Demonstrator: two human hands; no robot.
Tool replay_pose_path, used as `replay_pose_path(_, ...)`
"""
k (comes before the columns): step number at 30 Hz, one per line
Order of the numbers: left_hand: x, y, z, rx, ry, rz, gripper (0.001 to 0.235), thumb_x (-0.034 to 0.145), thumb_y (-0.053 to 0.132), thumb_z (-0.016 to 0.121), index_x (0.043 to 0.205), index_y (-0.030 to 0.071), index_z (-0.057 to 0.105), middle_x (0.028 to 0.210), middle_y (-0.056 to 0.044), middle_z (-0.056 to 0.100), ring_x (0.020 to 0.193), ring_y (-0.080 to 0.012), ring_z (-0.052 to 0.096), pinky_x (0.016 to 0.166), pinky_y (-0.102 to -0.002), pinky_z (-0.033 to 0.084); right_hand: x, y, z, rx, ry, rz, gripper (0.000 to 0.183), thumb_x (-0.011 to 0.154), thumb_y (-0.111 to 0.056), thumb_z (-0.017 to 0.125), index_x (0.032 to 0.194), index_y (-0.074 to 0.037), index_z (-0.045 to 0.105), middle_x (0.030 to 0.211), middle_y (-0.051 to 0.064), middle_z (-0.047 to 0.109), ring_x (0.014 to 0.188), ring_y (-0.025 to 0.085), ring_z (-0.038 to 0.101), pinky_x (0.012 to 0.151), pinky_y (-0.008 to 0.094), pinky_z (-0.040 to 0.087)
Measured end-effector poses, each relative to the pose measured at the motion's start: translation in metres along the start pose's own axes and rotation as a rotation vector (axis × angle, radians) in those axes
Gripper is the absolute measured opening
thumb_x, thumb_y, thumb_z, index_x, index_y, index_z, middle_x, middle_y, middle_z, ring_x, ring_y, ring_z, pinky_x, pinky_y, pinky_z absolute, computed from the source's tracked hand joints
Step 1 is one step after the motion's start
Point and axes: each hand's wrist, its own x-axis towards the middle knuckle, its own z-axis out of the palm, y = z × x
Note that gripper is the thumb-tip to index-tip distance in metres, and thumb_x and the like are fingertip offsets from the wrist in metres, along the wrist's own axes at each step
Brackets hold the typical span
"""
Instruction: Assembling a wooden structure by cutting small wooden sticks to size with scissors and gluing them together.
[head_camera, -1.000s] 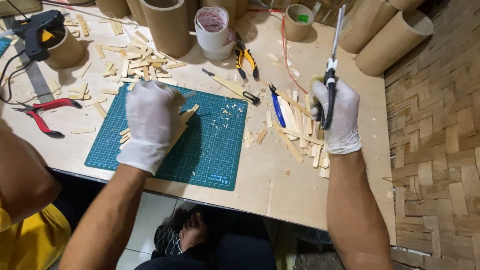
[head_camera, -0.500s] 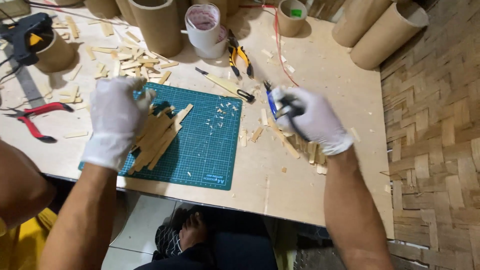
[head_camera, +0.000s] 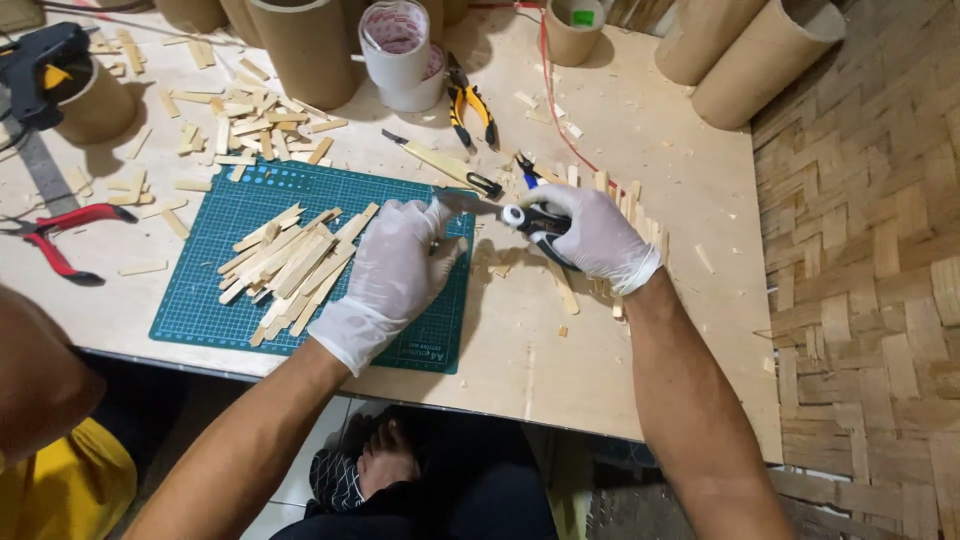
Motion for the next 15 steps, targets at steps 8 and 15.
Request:
replay_pose_path(8, 0.021, -0.007, -0.003, -0.018, -0.193, -0.034, 0.026, 0.09, 0.029, 0.074, 0.116, 0.028, 0.076, 0.083, 0.003, 0.073, 0.092, -0.0238, 0.068, 0.082, -0.041, 0.059, -0.042, -0.015, -0.074, -0.001, -0.242, 0.163, 0.056, 0.064, -0.023, 0.086, 0.118, -0.017, 0.075, 0.099, 0.015, 0.078, 0.091, 0.029, 0.071, 0.089, 0.044, 0.054)
replay_pose_path(15, 0.009, 0.018, 0.032, 0.164, -0.285, 0.05, 0.026, 0.091, 0.039, 0.071, 0.104, 0.017, 0.077, 0.087, -0.007, 0.069, 0.085, -0.0326, 0.071, 0.075, -0.043, 0.062, -0.038, 0.004, -0.083, 0.434, 0.334, 0.302, 0.058, 0.075, -0.01, 0.082, 0.13, -0.016, 0.065, 0.085, -0.001, 0.066, 0.069, 0.009, 0.061, 0.059, 0.024, 0.056)
